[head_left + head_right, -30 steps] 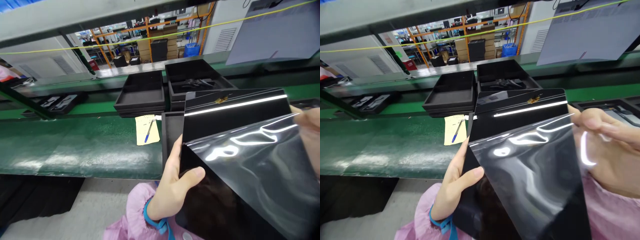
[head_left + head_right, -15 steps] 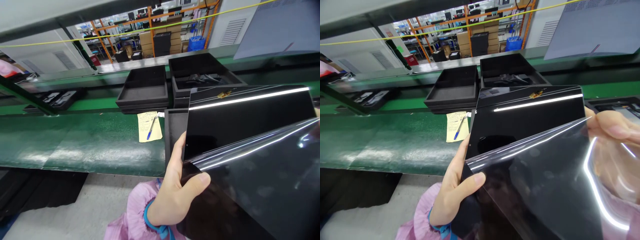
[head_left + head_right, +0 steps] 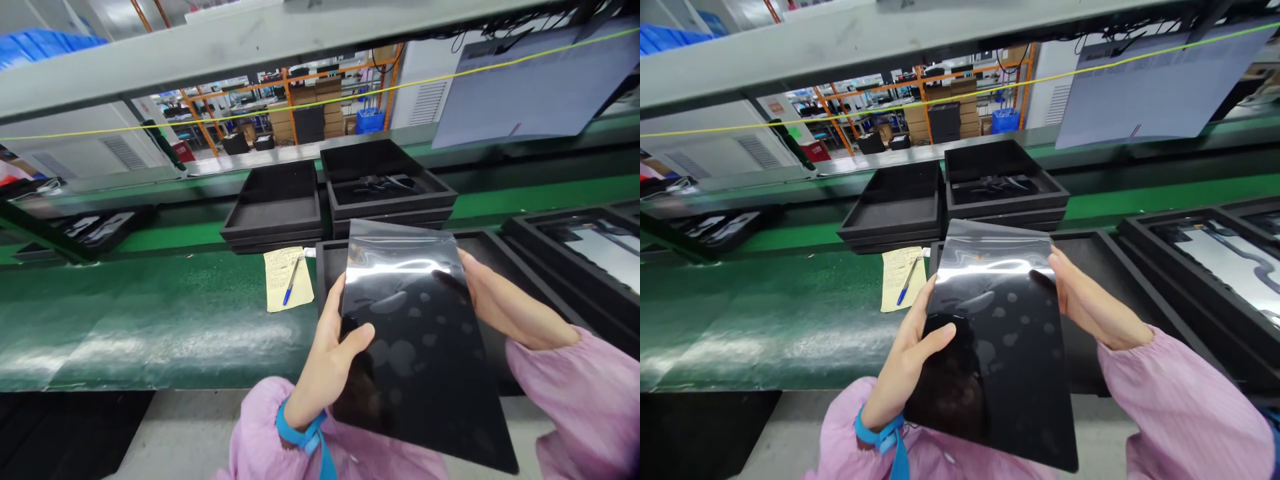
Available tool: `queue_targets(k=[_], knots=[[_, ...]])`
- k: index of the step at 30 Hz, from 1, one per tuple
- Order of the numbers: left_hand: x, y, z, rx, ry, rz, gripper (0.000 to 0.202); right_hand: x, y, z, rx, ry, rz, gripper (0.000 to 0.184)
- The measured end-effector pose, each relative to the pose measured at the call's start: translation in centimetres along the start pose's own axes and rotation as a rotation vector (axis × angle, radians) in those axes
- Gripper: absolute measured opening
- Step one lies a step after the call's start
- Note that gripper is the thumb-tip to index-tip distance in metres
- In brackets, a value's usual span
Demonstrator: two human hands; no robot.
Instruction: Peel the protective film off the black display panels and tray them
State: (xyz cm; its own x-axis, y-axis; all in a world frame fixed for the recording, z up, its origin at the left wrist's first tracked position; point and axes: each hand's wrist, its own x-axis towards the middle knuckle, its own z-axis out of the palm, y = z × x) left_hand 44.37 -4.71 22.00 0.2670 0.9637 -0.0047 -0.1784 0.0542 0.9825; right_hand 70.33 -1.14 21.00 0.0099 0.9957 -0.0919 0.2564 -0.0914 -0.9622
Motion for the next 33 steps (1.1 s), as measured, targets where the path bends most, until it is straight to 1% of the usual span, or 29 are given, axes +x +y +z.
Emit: queue_targets(k=[2, 3, 4, 5, 6, 7, 9, 11, 12, 13, 14, 15, 16, 17, 18, 20, 21, 22, 24, 25, 27, 28, 29, 30, 31, 33], knots=[[1.9, 1.1, 0.2, 0.014, -0.072, 0.063, 0.066, -0.8, 0.4, -0.3, 0.211, -0.146, 0.205, 0.075], [3.0, 1.8, 0.4, 0.022, -0.11, 0.098, 0.065, -1.5, 0.5, -0.3, 0.292, -0.213, 0.307, 0.076], [4.2, 2.5, 0.7, 0.027, -0.151, 0.128, 0.064, -2.2, 0.6, -0.3, 0.337, -0.263, 0.371, 0.075], [5.4, 3.2, 1.0, 0.029, -0.194, 0.153, 0.063, -2.9, 0.6, -0.2, 0.382, -0.292, 0.398, 0.072], [6.7, 3.7, 1.3, 0.031, -0.234, 0.173, 0.063, -3.6, 0.5, 0.0, 0.434, -0.299, 0.396, 0.069], [7.8, 4.2, 1.7, 0.031, -0.265, 0.195, 0.064, -4.2, 0.3, 0.2, 0.487, -0.273, 0.381, 0.066], [9.8, 4.4, 2.4, 0.034, -0.31, 0.253, 0.065, -4.8, -0.3, 0.5, 0.56, -0.14, 0.337, 0.058], [11.3, 3.7, 3.0, 0.063, -0.366, 0.329, 0.066, -4.2, -1.1, 0.0, 0.551, 0.062, 0.24, 0.047], [11.8, 3.2, 3.1, 0.093, -0.395, 0.359, 0.067, -3.4, -1.4, -0.6, 0.509, 0.183, 0.147, 0.045], [12.0, 2.5, 3.0, 0.143, -0.414, 0.382, 0.069, -2.2, -1.8, -1.4, 0.434, 0.299, 0.012, 0.045], [12.0, 1.7, 2.8, 0.221, -0.41, 0.396, 0.071, -0.8, -2.2, -2.4, 0.291, 0.392, -0.16, 0.046], [11.7, 1.0, 2.4, 0.326, -0.383, 0.401, 0.074, 0.8, -2.7, -3.5, 0.102, 0.459, -0.335, 0.045], [11.2, 0.3, 1.9, 0.455, -0.348, 0.387, 0.076, 2.7, -3.2, -4.4, -0.117, 0.493, -0.503, 0.044], [10.3, -0.4, 1.2, 0.598, -0.322, 0.351, 0.076, 4.8, -3.7, -5.2, -0.373, 0.492, -0.657, 0.043], [9.2, -1.1, 0.5, 0.743, -0.31, 0.294, 0.075, 7.0, -4.3, -5.8, -0.536, 0.465, -0.735, 0.042], [6.4, -2.5, -0.9, 0.961, -0.293, 0.124, 0.07, 11.5, -5.3, -5.9, -0.725, 0.325, -0.796, 0.036], [4.9, -3.2, -1.5, 1.011, -0.244, 0.039, 0.069, 13.7, -5.7, -5.6, -0.779, 0.249, -0.809, 0.035], [3.4, -4.1, -2.0, 1.02, -0.161, -0.034, 0.069, 15.8, -5.9, -5.2, -0.833, 0.186, -0.822, 0.037], [0.5, -5.9, -2.7, 0.917, 0.016, -0.153, 0.078, 19.4, -5.6, -4.2, -0.926, 0.092, -0.83, 0.046], [-0.7, -6.9, -2.9, 0.826, 0.078, -0.211, 0.083, 20.9, -5.3, -3.8, -0.963, 0.058, -0.823, 0.049], [-2.5, -8.5, -3.1, 0.638, 0.129, -0.315, 0.087, 23.2, -4.4, -3.3, -1.022, 0.001, -0.795, 0.052], [-3.1, -9.1, -3.2, 0.564, 0.149, -0.337, 0.086, 24.0, -4.0, -3.2, -1.043, -0.022, -0.777, 0.053], [-3.4, -9.4, -3.2, 0.508, 0.179, -0.326, 0.083, 24.7, -3.7, -3.1, -1.059, -0.045, -0.757, 0.054], [-3.6, -9.3, -3.3, 0.464, 0.221, -0.287, 0.081, 25.4, -3.5, -3.0, -1.071, -0.073, -0.735, 0.053], [-3.7, -9.0, -3.6, 0.424, 0.265, -0.237, 0.079, 25.9, -3.4, -3.0, -1.079, -0.106, -0.71, 0.051], [-3.6, -7.4, -4.5, 0.348, 0.351, -0.144, 0.074, 26.6, -3.8, -2.8, -1.087, -0.181, -0.647, 0.044]])
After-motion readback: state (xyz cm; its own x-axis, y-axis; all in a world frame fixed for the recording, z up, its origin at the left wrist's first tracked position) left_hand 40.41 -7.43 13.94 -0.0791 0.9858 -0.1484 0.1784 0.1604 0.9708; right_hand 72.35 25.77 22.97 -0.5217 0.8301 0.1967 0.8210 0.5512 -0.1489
